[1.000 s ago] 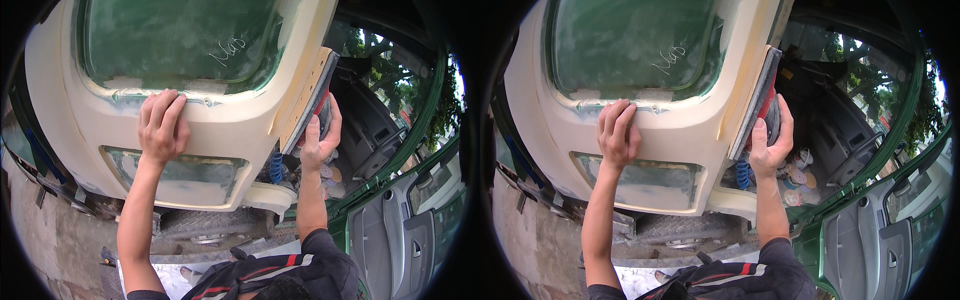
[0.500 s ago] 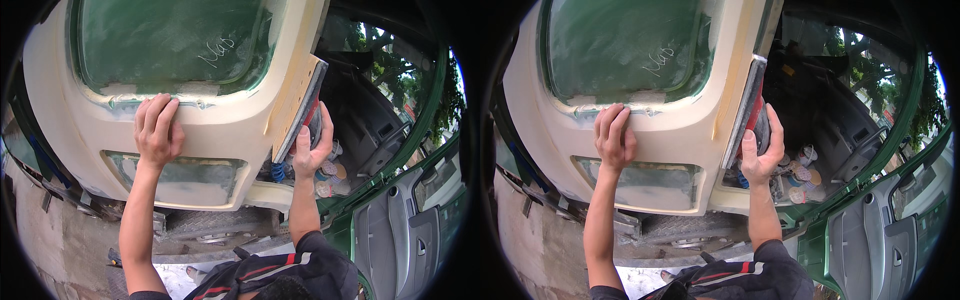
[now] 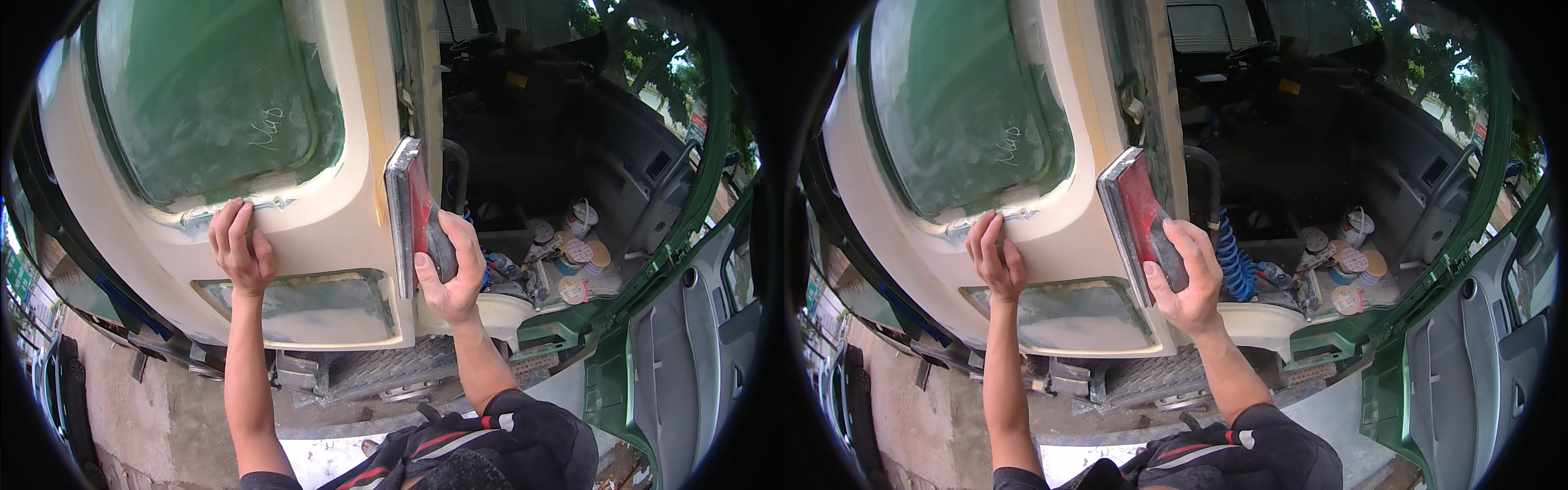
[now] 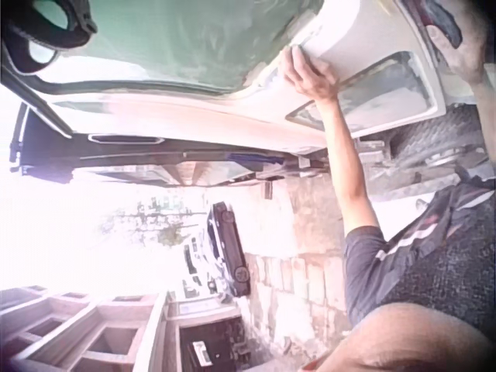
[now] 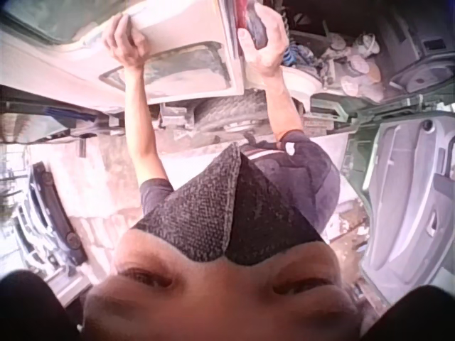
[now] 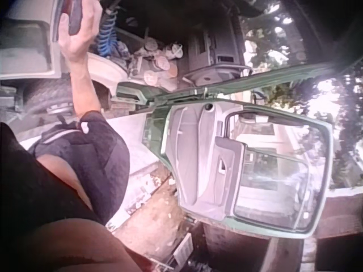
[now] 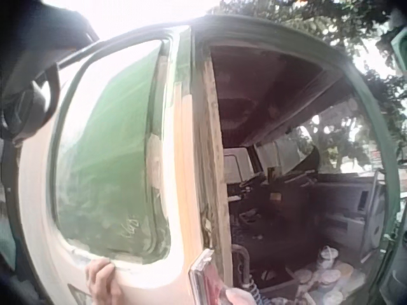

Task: The person sands the exterior panels of a green truck cab using a manual sanding block, working across different sections and wiping the surface with a hand.

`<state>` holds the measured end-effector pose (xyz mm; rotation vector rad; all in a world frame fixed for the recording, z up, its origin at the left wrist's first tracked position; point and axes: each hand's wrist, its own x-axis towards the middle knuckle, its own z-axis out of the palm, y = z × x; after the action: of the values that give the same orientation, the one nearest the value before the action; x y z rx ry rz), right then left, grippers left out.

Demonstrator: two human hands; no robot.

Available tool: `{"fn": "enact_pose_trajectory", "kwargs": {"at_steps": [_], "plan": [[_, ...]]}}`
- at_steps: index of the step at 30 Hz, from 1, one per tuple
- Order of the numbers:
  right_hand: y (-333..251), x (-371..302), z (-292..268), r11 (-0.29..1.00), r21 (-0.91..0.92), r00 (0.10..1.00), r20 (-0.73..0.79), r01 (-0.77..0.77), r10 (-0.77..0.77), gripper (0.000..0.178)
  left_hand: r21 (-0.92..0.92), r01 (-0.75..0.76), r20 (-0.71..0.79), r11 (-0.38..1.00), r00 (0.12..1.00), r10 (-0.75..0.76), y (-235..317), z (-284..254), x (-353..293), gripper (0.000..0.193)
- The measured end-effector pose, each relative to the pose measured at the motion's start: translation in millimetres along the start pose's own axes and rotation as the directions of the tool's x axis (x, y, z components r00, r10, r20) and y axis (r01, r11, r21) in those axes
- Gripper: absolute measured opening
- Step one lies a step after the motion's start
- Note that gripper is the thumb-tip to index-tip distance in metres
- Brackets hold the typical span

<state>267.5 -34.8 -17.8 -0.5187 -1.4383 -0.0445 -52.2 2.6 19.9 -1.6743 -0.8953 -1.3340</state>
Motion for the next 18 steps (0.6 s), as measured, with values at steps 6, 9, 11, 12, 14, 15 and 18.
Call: {"fn": "enact_pose_trajectory", "kwargs": {"at_steps": [6, 9, 11, 12, 14, 15, 18], "plan": [[7, -27, -5, 0.984, 0.139, 0.993, 0.042, -0.113, 0.108, 0.054, 0.039, 0.001, 0.018, 0.999, 1.000, -0.002, 2, -4, 3, 0.041], [15, -45, -10, 0.974, 0.182, 0.991, 0.062, -0.132, 0.123, 0.054, 0.064, 0.000, 0.022, 0.998, 1.000, -0.001, 5, -3, 5, 0.042], [19, -56, -11, 0.974, 0.189, 0.992, 0.054, -0.126, 0.118, 0.055, 0.073, -0.011, 0.022, 0.997, 1.000, 0.010, 6, -2, 5, 0.042], [20, -60, -12, 0.971, 0.197, 0.990, 0.050, -0.139, 0.132, 0.054, 0.081, -0.011, 0.023, 0.997, 1.000, 0.009, 6, -1, 5, 0.042], [19, -59, -11, 0.966, 0.219, 0.990, 0.040, -0.139, 0.133, 0.054, 0.098, -0.005, 0.025, 0.995, 1.000, 0.002, 6, -2, 3, 0.043], [19, -59, -12, 0.964, 0.229, 0.991, 0.032, -0.137, 0.134, 0.054, 0.099, -0.011, 0.020, 0.995, 1.000, 0.009, 6, -1, 4, 0.043], [18, -53, -16, 0.961, 0.236, 0.989, 0.048, -0.147, 0.140, 0.052, 0.101, -0.017, 0.022, 0.995, 1.000, 0.015, 6, 3, 6, 0.043]]}}
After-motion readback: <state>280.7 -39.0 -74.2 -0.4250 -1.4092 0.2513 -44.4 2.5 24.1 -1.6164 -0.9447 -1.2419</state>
